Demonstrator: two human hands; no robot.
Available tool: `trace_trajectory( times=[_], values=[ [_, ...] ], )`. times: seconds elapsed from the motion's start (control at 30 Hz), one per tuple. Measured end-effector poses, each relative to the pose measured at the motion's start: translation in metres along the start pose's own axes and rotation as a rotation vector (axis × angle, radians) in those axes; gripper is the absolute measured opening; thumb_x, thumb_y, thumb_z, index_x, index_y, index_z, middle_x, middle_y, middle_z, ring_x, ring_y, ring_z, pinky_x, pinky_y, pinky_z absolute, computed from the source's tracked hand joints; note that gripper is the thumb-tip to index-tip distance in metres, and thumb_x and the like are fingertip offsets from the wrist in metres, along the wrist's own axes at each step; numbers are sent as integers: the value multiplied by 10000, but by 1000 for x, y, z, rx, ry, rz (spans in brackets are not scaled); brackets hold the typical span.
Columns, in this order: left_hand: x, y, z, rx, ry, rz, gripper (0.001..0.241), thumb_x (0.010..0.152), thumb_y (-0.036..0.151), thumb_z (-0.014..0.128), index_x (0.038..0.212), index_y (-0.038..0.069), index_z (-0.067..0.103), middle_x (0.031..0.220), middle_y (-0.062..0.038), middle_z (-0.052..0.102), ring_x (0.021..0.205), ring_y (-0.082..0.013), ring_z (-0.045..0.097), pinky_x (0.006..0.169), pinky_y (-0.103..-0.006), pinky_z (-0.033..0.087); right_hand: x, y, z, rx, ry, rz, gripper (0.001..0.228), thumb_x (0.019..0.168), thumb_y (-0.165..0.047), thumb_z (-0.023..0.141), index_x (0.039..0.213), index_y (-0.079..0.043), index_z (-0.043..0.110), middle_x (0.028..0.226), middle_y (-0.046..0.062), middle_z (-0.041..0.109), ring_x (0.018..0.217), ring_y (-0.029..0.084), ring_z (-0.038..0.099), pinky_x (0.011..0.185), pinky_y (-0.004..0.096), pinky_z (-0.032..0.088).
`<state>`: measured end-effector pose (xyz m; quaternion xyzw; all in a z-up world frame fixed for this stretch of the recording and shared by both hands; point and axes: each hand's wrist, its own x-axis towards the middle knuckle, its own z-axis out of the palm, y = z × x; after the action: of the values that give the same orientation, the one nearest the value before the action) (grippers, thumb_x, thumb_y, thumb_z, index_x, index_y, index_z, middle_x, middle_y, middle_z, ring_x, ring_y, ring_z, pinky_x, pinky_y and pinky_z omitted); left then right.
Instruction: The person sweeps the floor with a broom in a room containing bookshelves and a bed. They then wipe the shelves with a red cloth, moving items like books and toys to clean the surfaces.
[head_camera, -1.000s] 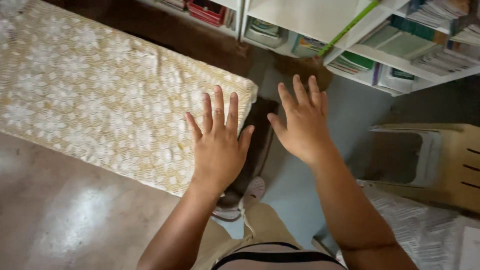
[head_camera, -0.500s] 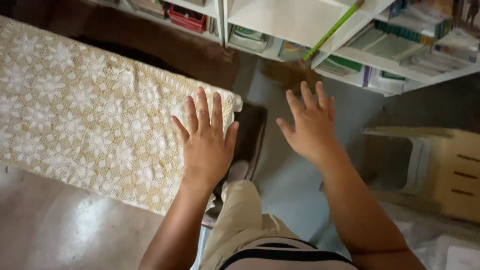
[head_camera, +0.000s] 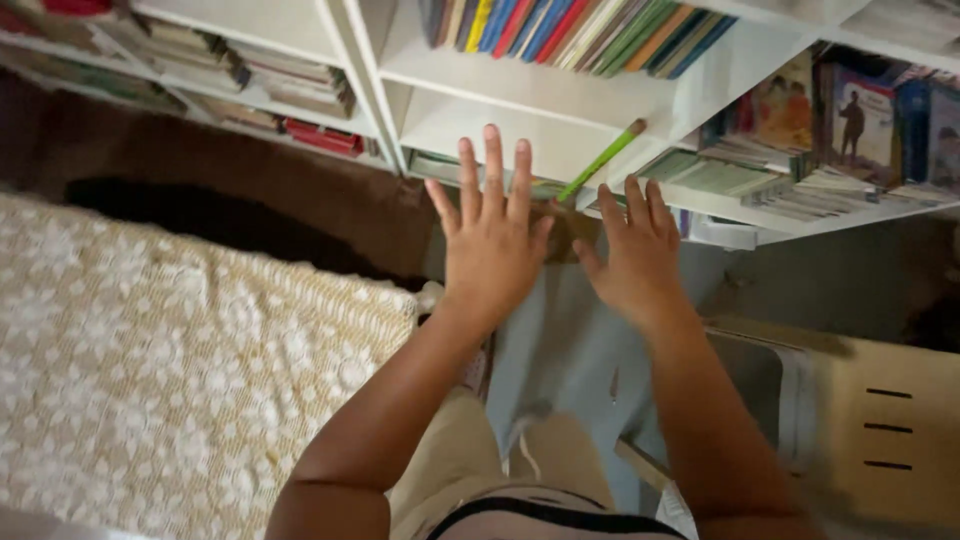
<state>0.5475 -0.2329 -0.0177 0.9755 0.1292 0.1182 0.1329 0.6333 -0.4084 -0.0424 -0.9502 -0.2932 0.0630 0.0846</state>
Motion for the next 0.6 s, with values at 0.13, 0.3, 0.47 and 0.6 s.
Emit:
trace_trajectory(
  times=[0.13,0.3,0.47,0.6],
  values=[
    [46,20,65,-20,-9,37,867,1040,432,625,1680,138,120,1724,-194,-35,1587,-449,-33,1183,-770,59,30,44,19,26,41,-14,735,966,-381,649,1569,-38,408,1602,317,336,1502,521,242,1137,695,297],
    [83,52,129,-6,-143,54,1026,951,457,701,1673,137,47,1721,-189,-79,1581,-429,-89,1185,-776,40,69,91,37,22,-3,-41,796,896,-337,713,1563,-15,419,1624,309,304,1503,521,251,1113,664,337],
    [110,82,175,10,-195,50,929,1013,355,645,1669,116,33,1713,-209,-87,1572,-445,-88,1173,-778,28,100,137,75,9,27,-113,916,750,-179,806,1559,9,420,1618,339,289,1488,557,247,1107,677,349],
    [135,98,201,33,-290,44,855,1045,305,561,1665,100,9,1704,-198,-137,1564,-428,-137,1181,-762,-17,126,161,89,-44,54,-180,857,737,-116,763,1529,8,462,1624,291,303,1495,502,284,1092,629,407]
  ],
)
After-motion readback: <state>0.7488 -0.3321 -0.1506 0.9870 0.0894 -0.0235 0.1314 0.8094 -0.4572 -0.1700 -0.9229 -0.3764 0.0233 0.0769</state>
